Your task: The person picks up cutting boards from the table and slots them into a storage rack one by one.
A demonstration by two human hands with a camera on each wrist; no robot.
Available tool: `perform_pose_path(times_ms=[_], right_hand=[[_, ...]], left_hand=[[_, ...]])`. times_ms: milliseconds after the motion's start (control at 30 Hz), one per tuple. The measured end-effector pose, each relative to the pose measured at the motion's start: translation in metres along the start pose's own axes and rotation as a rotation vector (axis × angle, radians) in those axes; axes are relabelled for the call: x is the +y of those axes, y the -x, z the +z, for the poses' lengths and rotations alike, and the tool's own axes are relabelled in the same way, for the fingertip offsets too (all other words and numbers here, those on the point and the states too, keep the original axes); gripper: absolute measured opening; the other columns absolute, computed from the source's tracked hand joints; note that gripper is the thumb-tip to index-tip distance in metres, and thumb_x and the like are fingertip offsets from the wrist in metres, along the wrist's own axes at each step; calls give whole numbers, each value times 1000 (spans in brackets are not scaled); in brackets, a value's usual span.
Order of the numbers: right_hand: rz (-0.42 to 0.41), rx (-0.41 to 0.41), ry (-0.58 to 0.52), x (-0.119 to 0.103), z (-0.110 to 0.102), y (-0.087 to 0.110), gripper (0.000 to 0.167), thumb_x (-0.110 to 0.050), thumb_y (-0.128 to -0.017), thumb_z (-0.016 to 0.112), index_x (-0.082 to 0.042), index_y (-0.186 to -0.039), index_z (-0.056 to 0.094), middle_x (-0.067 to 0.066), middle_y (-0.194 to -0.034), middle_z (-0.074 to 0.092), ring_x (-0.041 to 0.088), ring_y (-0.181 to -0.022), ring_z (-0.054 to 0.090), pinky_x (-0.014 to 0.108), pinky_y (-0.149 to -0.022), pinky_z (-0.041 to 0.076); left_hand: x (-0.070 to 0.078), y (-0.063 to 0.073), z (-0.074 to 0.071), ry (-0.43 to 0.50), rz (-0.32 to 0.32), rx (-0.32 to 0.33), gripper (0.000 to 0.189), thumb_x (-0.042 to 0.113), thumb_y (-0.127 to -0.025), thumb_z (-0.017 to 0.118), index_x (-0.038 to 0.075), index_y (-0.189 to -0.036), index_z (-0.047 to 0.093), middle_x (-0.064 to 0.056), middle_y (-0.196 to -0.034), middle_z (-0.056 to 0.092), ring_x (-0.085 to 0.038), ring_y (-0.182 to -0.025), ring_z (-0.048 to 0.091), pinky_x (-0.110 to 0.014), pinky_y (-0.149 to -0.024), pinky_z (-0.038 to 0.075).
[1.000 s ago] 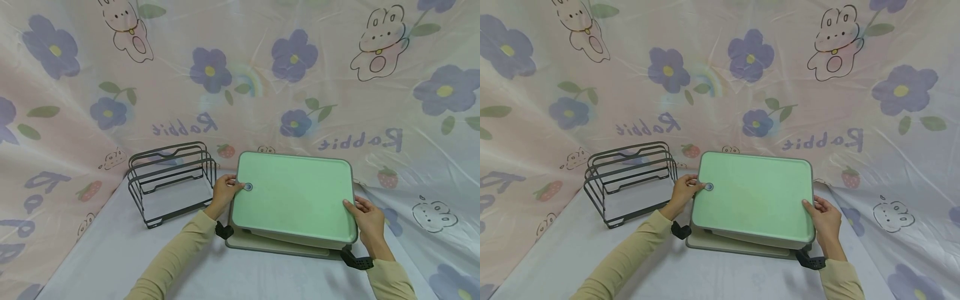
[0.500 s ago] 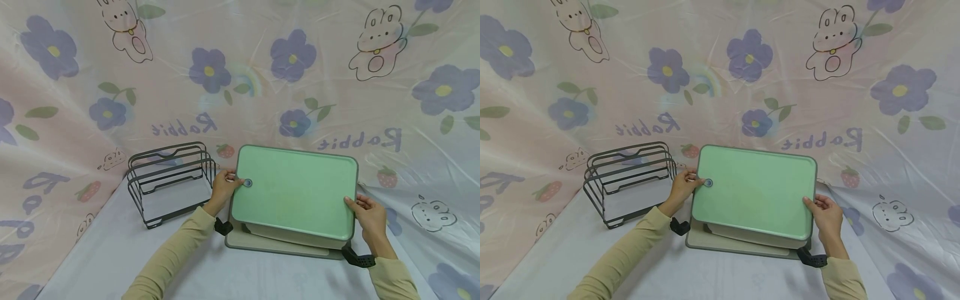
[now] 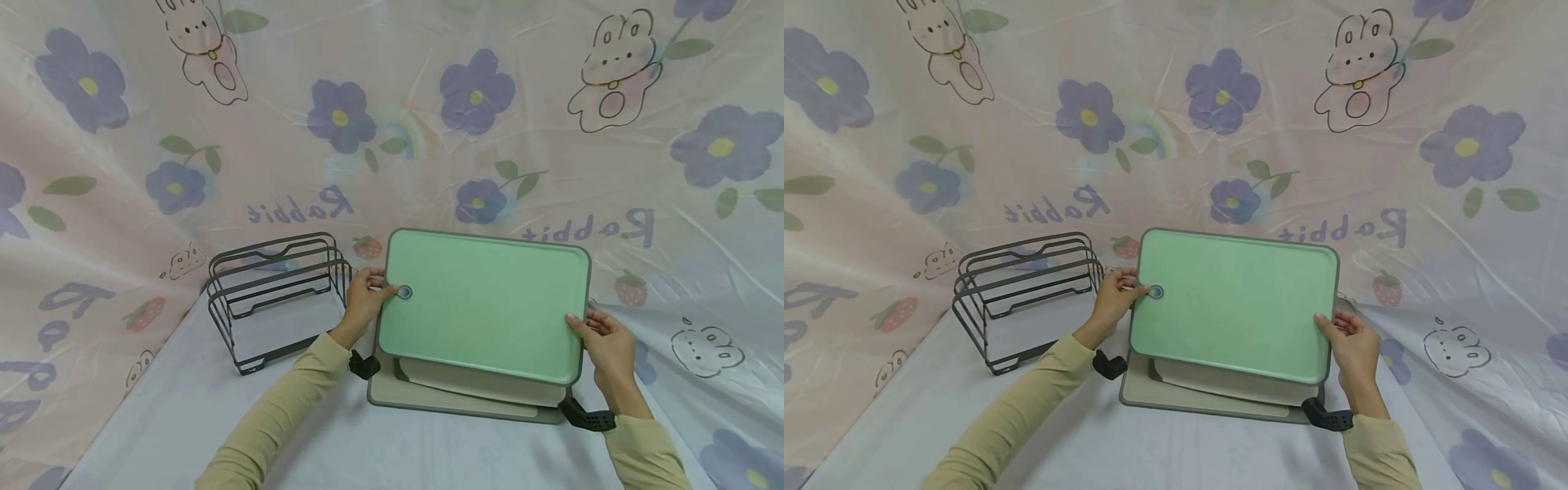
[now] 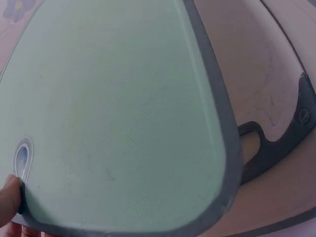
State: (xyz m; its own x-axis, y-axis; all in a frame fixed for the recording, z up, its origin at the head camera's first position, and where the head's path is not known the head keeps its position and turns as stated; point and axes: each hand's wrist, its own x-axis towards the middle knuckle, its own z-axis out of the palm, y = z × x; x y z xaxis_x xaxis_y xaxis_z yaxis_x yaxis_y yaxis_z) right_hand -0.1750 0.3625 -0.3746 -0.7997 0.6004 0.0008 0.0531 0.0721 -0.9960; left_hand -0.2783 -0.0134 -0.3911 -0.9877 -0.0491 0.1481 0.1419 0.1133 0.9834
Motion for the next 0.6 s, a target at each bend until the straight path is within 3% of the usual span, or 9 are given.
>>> perform_pose_path(times_ms=[267, 600], right_hand=[[-18, -17, -31, -11, 2, 1, 34, -21, -80, 82, -9, -104, 59, -10, -79, 59, 2, -70, 55, 14, -56, 49], [-53, -33, -102, -24, 2, 0, 35, -18, -79, 82, -9, -103, 58, -7, -82, 58, 3, -71, 55, 15, -56, 49]], left_hand=[[10, -4, -3, -7, 25, 32, 31, 12, -84, 78, 4, -111, 64, -8, -86, 62, -16, -70, 55, -28, -63, 51], [21, -9, -6, 23, 40, 26, 33, 11, -84, 78, 2, -112, 63, -9, -88, 64, -17, -74, 56, -28, -66, 51]])
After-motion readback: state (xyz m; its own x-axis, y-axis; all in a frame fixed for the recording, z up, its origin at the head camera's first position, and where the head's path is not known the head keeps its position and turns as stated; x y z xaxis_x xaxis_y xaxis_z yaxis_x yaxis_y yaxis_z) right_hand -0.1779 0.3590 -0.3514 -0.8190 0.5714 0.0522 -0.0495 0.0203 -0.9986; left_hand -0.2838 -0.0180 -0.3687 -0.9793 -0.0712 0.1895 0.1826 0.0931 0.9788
